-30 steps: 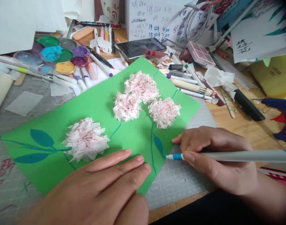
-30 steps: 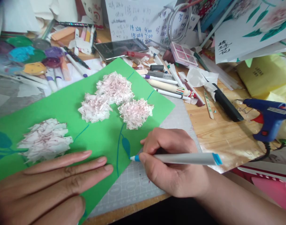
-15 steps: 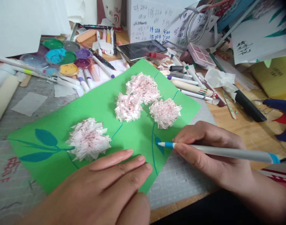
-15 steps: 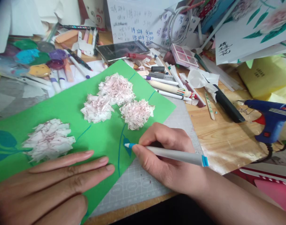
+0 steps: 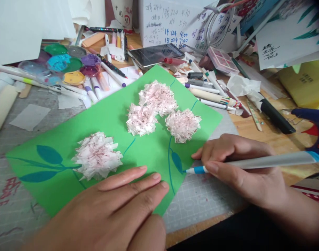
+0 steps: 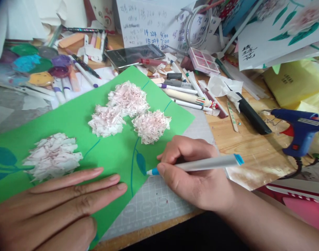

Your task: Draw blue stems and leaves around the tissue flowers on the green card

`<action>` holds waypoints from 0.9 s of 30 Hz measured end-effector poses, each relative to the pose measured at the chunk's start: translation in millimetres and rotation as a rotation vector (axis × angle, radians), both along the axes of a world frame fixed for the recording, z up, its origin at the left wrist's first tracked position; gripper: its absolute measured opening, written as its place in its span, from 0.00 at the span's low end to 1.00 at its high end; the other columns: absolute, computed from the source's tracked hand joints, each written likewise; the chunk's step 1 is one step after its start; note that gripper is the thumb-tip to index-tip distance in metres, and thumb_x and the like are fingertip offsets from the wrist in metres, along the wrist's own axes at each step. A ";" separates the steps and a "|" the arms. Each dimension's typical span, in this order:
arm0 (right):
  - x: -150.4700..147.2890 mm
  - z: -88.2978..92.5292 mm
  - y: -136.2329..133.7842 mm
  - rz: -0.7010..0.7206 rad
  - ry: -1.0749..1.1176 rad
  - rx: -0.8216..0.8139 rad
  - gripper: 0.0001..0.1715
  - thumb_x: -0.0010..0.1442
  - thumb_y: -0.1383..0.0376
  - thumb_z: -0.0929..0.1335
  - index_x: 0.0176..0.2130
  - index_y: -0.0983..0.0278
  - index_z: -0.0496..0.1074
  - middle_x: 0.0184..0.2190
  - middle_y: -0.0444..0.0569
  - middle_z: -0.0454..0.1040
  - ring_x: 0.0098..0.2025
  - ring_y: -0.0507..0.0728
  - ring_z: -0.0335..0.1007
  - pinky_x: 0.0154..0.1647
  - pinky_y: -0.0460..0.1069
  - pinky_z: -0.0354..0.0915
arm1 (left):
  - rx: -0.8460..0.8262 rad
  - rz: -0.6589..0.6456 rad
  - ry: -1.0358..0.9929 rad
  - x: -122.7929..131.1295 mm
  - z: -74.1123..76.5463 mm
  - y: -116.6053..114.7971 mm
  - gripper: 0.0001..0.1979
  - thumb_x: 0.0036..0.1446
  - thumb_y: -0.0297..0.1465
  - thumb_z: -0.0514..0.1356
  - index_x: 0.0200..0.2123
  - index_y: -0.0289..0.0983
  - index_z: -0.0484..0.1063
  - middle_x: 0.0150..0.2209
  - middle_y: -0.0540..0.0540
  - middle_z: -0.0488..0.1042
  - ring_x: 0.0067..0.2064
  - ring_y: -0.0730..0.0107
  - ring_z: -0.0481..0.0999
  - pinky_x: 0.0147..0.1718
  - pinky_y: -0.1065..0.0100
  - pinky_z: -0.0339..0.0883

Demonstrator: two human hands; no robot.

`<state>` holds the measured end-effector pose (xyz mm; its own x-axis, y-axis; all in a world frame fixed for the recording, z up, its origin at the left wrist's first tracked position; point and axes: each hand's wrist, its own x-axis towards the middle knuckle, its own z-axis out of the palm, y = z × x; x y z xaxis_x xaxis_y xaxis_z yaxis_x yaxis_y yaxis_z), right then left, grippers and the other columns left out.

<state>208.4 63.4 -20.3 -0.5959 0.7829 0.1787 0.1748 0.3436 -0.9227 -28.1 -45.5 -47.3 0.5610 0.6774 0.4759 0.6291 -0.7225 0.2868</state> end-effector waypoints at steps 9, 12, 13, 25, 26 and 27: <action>0.0 -0.3 -0.2 0.034 -0.028 0.063 0.10 0.55 0.73 0.71 0.27 0.62 0.68 0.21 0.42 0.71 0.25 0.53 0.73 0.36 0.53 0.75 | 0.005 0.002 0.002 0.6 4.4 4.4 0.10 0.58 0.27 0.54 0.24 0.39 0.64 0.46 0.48 0.78 0.53 0.66 0.75 0.64 0.61 0.56; 1.6 -0.4 -1.9 0.013 -0.079 0.073 0.09 0.55 0.74 0.71 0.29 0.62 0.69 0.23 0.43 0.73 0.30 0.55 0.76 0.33 0.50 0.73 | 0.015 0.019 0.002 3.0 8.9 5.1 0.12 0.62 0.30 0.54 0.24 0.39 0.64 0.44 0.48 0.79 0.51 0.67 0.76 0.64 0.62 0.56; 1.6 -0.1 -2.2 0.012 -0.099 0.087 0.09 0.55 0.74 0.71 0.29 0.62 0.69 0.23 0.44 0.74 0.31 0.56 0.76 0.32 0.49 0.73 | 0.017 0.022 0.004 3.7 10.1 5.5 0.13 0.63 0.31 0.53 0.24 0.39 0.63 0.43 0.48 0.80 0.50 0.67 0.77 0.64 0.62 0.56; -2.8 2.7 2.0 0.048 -0.008 0.070 0.11 0.54 0.75 0.70 0.26 0.62 0.68 0.20 0.42 0.71 0.23 0.52 0.71 0.35 0.54 0.76 | 0.019 0.031 0.027 4.0 11.7 7.0 0.14 0.64 0.32 0.53 0.25 0.40 0.64 0.42 0.49 0.80 0.49 0.67 0.77 0.64 0.64 0.55; -2.6 2.4 1.7 0.034 -0.003 0.059 0.11 0.54 0.75 0.70 0.26 0.62 0.68 0.20 0.42 0.71 0.23 0.52 0.71 0.35 0.53 0.76 | 0.013 0.029 0.026 4.2 11.8 7.4 0.14 0.64 0.32 0.53 0.25 0.39 0.64 0.41 0.49 0.80 0.49 0.67 0.78 0.64 0.63 0.55; -2.4 2.0 1.4 0.020 0.001 0.048 0.11 0.54 0.75 0.70 0.25 0.62 0.68 0.20 0.42 0.70 0.23 0.52 0.70 0.34 0.53 0.75 | 0.012 0.033 0.024 4.4 11.8 7.8 0.14 0.64 0.32 0.53 0.25 0.39 0.64 0.41 0.49 0.80 0.49 0.66 0.78 0.64 0.63 0.56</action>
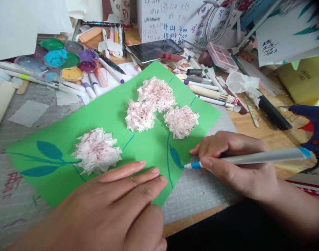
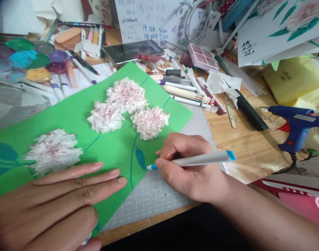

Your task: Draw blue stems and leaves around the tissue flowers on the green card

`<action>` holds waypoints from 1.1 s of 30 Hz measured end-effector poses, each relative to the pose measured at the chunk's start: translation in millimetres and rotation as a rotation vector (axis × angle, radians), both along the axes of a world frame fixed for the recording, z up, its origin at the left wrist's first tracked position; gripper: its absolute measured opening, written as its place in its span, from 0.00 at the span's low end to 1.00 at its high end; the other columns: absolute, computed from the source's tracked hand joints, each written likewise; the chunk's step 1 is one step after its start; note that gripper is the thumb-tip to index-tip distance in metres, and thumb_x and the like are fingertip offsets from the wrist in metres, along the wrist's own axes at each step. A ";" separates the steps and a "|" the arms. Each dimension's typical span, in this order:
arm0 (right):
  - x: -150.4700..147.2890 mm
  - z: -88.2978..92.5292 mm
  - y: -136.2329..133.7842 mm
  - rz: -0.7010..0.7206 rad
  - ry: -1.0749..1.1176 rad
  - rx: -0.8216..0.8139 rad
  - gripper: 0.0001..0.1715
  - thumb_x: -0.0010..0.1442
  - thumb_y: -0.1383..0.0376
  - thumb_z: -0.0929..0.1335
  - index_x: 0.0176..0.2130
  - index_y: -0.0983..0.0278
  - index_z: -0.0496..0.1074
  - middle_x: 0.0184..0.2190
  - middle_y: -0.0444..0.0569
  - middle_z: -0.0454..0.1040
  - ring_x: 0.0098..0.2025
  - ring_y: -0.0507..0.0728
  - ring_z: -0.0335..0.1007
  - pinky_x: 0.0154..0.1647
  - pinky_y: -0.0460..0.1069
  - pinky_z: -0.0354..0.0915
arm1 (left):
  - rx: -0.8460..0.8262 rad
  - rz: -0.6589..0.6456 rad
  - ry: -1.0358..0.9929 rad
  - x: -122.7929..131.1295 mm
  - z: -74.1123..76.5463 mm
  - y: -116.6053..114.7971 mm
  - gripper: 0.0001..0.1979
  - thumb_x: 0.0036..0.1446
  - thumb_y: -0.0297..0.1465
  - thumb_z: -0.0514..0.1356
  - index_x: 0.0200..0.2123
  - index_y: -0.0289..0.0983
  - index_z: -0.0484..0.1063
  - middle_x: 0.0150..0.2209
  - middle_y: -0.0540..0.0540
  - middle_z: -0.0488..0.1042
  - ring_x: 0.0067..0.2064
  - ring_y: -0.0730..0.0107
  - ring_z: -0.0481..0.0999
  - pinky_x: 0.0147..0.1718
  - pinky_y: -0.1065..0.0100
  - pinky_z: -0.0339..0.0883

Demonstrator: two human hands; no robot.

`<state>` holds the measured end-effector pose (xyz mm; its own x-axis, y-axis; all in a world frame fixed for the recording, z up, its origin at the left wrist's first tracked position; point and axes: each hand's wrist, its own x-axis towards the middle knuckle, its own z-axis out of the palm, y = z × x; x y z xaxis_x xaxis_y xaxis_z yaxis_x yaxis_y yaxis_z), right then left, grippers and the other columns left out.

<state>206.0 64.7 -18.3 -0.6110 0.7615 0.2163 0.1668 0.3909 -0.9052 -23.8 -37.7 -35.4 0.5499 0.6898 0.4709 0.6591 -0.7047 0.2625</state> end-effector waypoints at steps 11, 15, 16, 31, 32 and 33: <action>3.1 -6.0 -0.2 -0.082 -0.036 -0.016 0.10 0.57 0.73 0.70 0.28 0.62 0.67 0.23 0.42 0.69 0.26 0.52 0.69 0.32 0.51 0.70 | 0.017 -0.005 -0.026 -0.5 -1.3 -2.3 0.14 0.64 0.31 0.52 0.24 0.39 0.63 0.41 0.48 0.80 0.48 0.67 0.78 0.63 0.63 0.56; 1.9 -3.9 -1.8 -0.033 -0.026 0.022 0.10 0.55 0.74 0.70 0.27 0.62 0.68 0.22 0.42 0.69 0.27 0.53 0.71 0.34 0.52 0.73 | 0.014 -0.002 -0.009 -0.6 -0.7 -1.7 0.14 0.64 0.32 0.52 0.25 0.39 0.64 0.41 0.48 0.80 0.48 0.66 0.77 0.64 0.62 0.56; 1.5 -3.4 -1.9 -0.017 -0.016 0.022 0.11 0.55 0.75 0.70 0.27 0.62 0.68 0.22 0.42 0.69 0.26 0.53 0.71 0.35 0.53 0.74 | 0.019 -0.002 -0.008 -0.6 -0.8 -0.9 0.14 0.64 0.31 0.52 0.25 0.39 0.64 0.41 0.48 0.80 0.48 0.67 0.77 0.64 0.62 0.56; 2.1 -2.7 -1.5 -0.002 0.017 0.000 0.11 0.55 0.75 0.69 0.27 0.62 0.67 0.21 0.41 0.69 0.24 0.52 0.69 0.36 0.55 0.75 | -0.008 -0.021 -0.032 -2.3 -6.2 -2.4 0.10 0.59 0.28 0.54 0.24 0.39 0.64 0.45 0.48 0.79 0.51 0.66 0.77 0.65 0.61 0.55; 2.3 -3.6 -1.4 -0.016 0.017 -0.007 0.11 0.55 0.75 0.69 0.27 0.61 0.67 0.21 0.41 0.68 0.25 0.52 0.70 0.35 0.54 0.75 | -0.007 -0.027 -0.037 -3.3 -7.3 -2.7 0.09 0.57 0.27 0.54 0.24 0.39 0.64 0.46 0.48 0.79 0.51 0.66 0.76 0.65 0.61 0.55; 2.4 -4.4 -1.2 -0.028 0.013 -0.013 0.11 0.56 0.74 0.69 0.27 0.61 0.68 0.22 0.42 0.68 0.26 0.53 0.70 0.35 0.54 0.74 | -0.007 -0.033 -0.043 -4.0 -8.4 -3.1 0.09 0.56 0.26 0.54 0.24 0.39 0.65 0.47 0.49 0.79 0.52 0.66 0.75 0.65 0.61 0.55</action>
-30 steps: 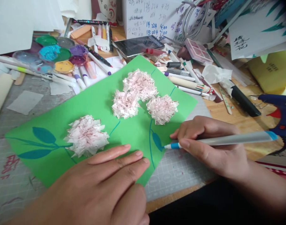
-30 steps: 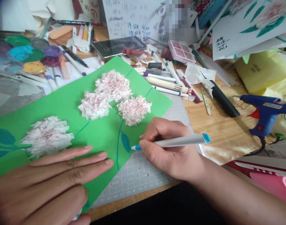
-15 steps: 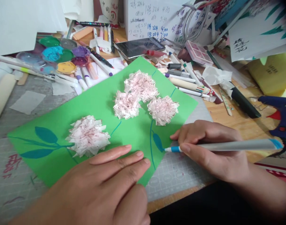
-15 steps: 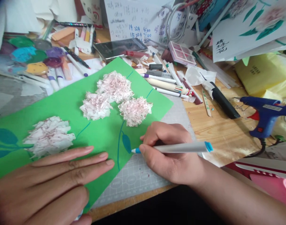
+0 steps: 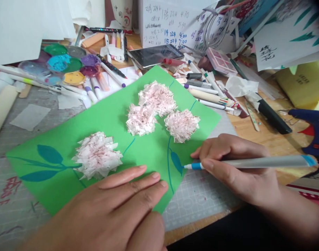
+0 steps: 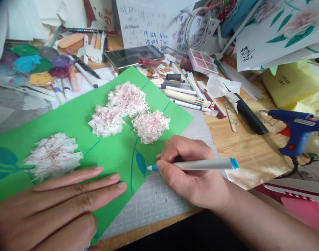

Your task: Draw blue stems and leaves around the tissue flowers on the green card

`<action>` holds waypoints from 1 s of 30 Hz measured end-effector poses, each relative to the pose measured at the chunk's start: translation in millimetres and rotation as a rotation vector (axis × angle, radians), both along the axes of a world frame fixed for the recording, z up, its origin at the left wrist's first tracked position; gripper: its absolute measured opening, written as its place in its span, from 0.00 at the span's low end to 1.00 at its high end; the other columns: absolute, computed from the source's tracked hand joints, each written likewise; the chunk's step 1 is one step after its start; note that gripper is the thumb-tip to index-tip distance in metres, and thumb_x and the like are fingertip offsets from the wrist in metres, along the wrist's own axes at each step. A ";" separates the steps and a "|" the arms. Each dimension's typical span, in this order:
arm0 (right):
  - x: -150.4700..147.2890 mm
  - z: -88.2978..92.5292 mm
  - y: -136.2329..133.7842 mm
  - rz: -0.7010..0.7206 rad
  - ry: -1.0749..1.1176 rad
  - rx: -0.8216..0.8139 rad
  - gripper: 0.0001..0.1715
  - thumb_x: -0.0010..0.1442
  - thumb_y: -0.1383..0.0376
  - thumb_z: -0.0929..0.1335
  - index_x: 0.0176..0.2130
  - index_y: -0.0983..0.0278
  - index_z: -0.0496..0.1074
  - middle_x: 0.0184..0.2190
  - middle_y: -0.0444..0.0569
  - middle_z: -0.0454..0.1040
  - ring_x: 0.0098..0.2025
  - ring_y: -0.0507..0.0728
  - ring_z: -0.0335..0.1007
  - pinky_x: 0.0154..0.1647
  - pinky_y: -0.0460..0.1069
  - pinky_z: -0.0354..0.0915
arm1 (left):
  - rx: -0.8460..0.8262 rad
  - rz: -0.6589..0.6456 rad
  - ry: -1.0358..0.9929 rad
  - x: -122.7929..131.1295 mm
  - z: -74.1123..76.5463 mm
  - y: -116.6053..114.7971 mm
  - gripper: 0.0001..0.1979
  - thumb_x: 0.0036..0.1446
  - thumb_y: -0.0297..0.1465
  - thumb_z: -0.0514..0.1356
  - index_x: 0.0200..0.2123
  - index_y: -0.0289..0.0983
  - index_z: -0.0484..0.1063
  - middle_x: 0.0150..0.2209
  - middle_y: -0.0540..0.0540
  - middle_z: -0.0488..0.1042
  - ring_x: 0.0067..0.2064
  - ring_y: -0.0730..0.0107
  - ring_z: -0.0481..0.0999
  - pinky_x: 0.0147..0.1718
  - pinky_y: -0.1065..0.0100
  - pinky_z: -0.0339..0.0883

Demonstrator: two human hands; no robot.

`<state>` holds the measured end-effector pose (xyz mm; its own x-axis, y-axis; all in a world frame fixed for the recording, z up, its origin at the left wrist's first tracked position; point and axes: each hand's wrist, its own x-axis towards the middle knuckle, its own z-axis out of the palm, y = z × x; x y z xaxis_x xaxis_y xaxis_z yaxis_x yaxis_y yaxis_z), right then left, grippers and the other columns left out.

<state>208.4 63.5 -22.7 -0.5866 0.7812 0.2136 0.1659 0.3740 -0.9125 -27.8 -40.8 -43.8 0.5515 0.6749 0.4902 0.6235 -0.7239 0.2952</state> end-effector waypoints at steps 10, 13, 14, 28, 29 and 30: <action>0.2 -1.8 -1.6 -0.061 -0.044 -0.019 0.09 0.58 0.72 0.70 0.30 0.61 0.67 0.24 0.41 0.69 0.26 0.51 0.68 0.32 0.51 0.69 | -0.005 0.026 0.000 2.7 0.9 0.1 0.08 0.55 0.25 0.53 0.25 0.39 0.64 0.45 0.48 0.78 0.52 0.66 0.75 0.64 0.61 0.56; 0.2 -0.2 -1.9 0.005 0.011 -0.013 0.10 0.57 0.74 0.70 0.28 0.62 0.66 0.23 0.40 0.69 0.26 0.52 0.70 0.35 0.53 0.73 | 0.002 0.030 0.030 2.8 4.5 1.2 0.08 0.58 0.27 0.54 0.25 0.39 0.63 0.45 0.48 0.78 0.52 0.68 0.75 0.64 0.62 0.54; 0.0 0.1 -1.8 0.030 0.020 -0.005 0.10 0.57 0.74 0.70 0.28 0.62 0.66 0.22 0.40 0.69 0.26 0.52 0.70 0.36 0.53 0.73 | -0.004 0.030 0.043 2.7 5.2 1.3 0.09 0.59 0.28 0.54 0.26 0.39 0.63 0.45 0.49 0.79 0.52 0.68 0.75 0.65 0.63 0.54; -0.8 3.7 1.0 0.092 -0.038 0.052 0.10 0.55 0.75 0.69 0.27 0.62 0.66 0.21 0.42 0.71 0.25 0.52 0.72 0.38 0.54 0.76 | -0.063 0.034 0.074 2.8 6.8 0.1 0.10 0.61 0.33 0.56 0.27 0.40 0.62 0.45 0.50 0.78 0.53 0.67 0.74 0.66 0.62 0.51; -0.6 2.8 1.0 0.087 -0.037 0.054 0.10 0.55 0.75 0.69 0.28 0.62 0.67 0.22 0.42 0.71 0.25 0.52 0.72 0.37 0.54 0.76 | -0.060 0.027 0.081 2.2 5.7 -0.5 0.09 0.61 0.32 0.55 0.27 0.40 0.62 0.46 0.49 0.78 0.54 0.67 0.74 0.66 0.61 0.51; -0.3 1.9 0.9 0.080 -0.040 0.057 0.10 0.56 0.75 0.69 0.28 0.62 0.67 0.22 0.42 0.71 0.26 0.52 0.72 0.37 0.54 0.75 | -0.061 0.022 0.085 1.5 4.4 -1.0 0.08 0.61 0.31 0.55 0.28 0.40 0.63 0.47 0.49 0.78 0.54 0.67 0.73 0.66 0.61 0.51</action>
<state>208.0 64.5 -20.8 -0.6555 0.7188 0.2315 0.1695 0.4388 -0.8825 -26.3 -41.8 -39.4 0.5745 0.7141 0.4000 0.6636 -0.6925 0.2831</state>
